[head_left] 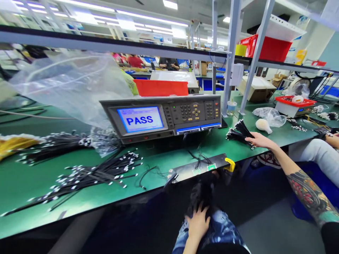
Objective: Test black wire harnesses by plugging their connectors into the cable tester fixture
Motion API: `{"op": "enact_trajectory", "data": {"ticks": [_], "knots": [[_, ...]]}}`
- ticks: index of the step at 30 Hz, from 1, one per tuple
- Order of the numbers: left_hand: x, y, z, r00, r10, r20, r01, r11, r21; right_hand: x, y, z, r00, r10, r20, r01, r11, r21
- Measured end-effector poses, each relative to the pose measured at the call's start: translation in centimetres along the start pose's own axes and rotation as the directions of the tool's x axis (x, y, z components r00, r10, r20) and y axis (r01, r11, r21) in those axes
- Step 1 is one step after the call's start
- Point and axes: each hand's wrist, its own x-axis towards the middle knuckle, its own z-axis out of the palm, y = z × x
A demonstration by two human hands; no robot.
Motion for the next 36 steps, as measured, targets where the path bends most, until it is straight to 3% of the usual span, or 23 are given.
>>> {"op": "enact_trajectory", "data": {"ticks": [8,13,19,22,25,26,28,30,36], "knots": [[1.1,-0.3,0.3,0.999,-0.006,0.054,0.004,0.999,0.044,3.6,-0.5,-3.3,0.991,0.131,0.006,-0.131,0.991,-0.007],[0.6,-0.1,0.1,0.998,-0.005,0.056,0.006,1.000,-0.018,4.6,-0.6,-4.6,0.985,0.172,0.034,-0.170,0.983,-0.064],[-0.2,-0.1,0.5,1.000,-0.006,0.025,0.010,0.988,-0.155,6.6,1.9,-5.0,0.972,0.215,0.089,-0.209,0.975,-0.072],[-0.2,-0.1,0.8,1.000,-0.021,0.022,0.025,0.988,-0.155,7.0,2.5,-5.1,0.976,0.197,0.095,-0.186,0.976,-0.114],[-0.1,-0.1,0.9,0.999,-0.003,0.033,0.006,0.993,-0.115,6.8,1.7,-5.5,0.983,0.183,0.014,-0.177,0.963,-0.205],[0.1,-0.2,0.9,0.999,0.003,0.035,0.001,0.995,-0.100,6.8,1.3,-5.6,0.990,0.137,-0.037,-0.142,0.934,-0.328],[0.3,-0.3,0.8,0.999,0.000,0.036,0.003,0.997,-0.077,7.1,0.7,-5.7,0.993,-0.027,-0.112,-0.048,0.789,-0.613],[0.6,-0.5,0.8,1.000,0.000,0.025,0.002,0.998,-0.067,7.6,0.6,-5.4,0.988,-0.064,-0.143,-0.048,0.745,-0.665],[0.5,-0.5,0.6,1.000,0.017,0.020,-0.016,0.998,-0.053,8.4,2.3,-3.2,0.998,-0.057,-0.002,0.039,0.696,-0.717]]}}
